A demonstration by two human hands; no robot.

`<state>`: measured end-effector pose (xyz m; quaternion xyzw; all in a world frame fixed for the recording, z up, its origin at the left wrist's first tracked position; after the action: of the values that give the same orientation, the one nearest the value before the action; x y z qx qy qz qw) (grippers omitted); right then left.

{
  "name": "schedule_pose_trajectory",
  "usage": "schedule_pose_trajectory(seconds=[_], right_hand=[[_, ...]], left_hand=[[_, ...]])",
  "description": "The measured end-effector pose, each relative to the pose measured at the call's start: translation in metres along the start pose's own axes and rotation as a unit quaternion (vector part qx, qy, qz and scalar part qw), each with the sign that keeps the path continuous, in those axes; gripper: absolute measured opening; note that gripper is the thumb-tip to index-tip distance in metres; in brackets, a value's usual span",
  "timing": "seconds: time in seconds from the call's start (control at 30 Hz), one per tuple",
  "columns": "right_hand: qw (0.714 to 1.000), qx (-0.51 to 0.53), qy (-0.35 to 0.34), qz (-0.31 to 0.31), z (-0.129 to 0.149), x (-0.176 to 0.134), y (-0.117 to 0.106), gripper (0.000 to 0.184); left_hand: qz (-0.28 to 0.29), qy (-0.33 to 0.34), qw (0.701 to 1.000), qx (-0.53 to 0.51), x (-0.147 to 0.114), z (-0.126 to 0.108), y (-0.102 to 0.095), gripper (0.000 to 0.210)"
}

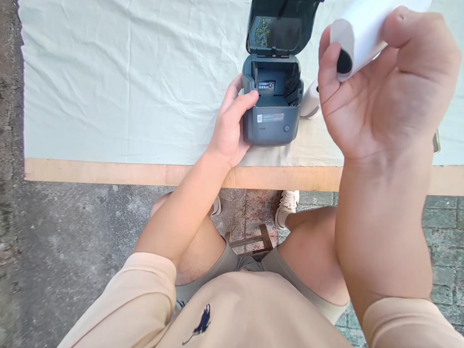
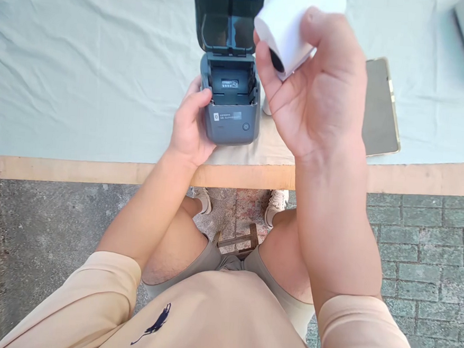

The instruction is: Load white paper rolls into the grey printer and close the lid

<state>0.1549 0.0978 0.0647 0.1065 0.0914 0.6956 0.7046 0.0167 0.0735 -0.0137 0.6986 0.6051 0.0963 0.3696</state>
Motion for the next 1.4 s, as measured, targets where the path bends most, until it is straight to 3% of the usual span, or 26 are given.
schedule_pose_trajectory(seconds=[0.2, 0.3, 0.37, 0.43, 0.57, 0.7, 0.93, 1.2, 1.4], right_hand=[[1.000, -0.002, 0.018, -0.022, -0.002, -0.003, -0.002, 0.014], [0.984, -0.140, -0.110, -0.012, 0.007, -0.008, -0.006, 0.025], [0.932, -0.278, -0.232, 0.015, 0.017, -0.016, -0.001, 0.031], [0.866, -0.396, -0.297, 0.069, 0.020, -0.024, 0.008, 0.024], [0.768, -0.551, -0.295, 0.138, 0.015, -0.027, 0.019, 0.020], [0.716, -0.636, -0.245, 0.148, 0.011, -0.024, 0.022, 0.024], [0.705, -0.660, -0.201, 0.164, 0.000, -0.018, 0.026, 0.022], [0.739, -0.601, -0.257, 0.164, -0.003, -0.016, 0.025, 0.013], [0.741, -0.569, -0.274, 0.228, 0.000, -0.023, 0.032, 0.010]], left_hand=[[-0.036, -0.018, 0.999, -0.003, 0.000, 0.000, -0.002, 0.023], [-0.037, -0.018, 0.999, 0.000, -0.001, 0.000, -0.001, 0.025], [-0.030, -0.007, 1.000, 0.006, -0.002, 0.000, 0.001, 0.027], [-0.024, 0.007, 1.000, 0.010, -0.003, -0.001, 0.004, 0.028], [-0.034, 0.008, 0.999, 0.005, -0.006, -0.001, 0.007, 0.030], [-0.027, 0.006, 0.999, 0.033, -0.008, -0.002, 0.010, 0.033], [0.002, 0.025, 0.999, 0.027, -0.008, -0.002, 0.011, 0.034], [0.010, 0.010, 0.999, 0.050, -0.006, -0.002, 0.009, 0.029], [0.035, 0.020, 0.998, 0.043, -0.003, -0.005, 0.008, 0.021]])
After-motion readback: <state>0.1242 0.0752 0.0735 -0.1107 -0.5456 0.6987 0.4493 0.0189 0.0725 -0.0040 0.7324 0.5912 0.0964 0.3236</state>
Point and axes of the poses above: each hand's wrist, its own x-axis towards the middle knuckle, its own y-axis out of the palm, z = x × y, the point moved 6 cm from there along x, towards the middle knuckle, and after that the axes turned 12 degrees about -y, right-handed, at the moved point
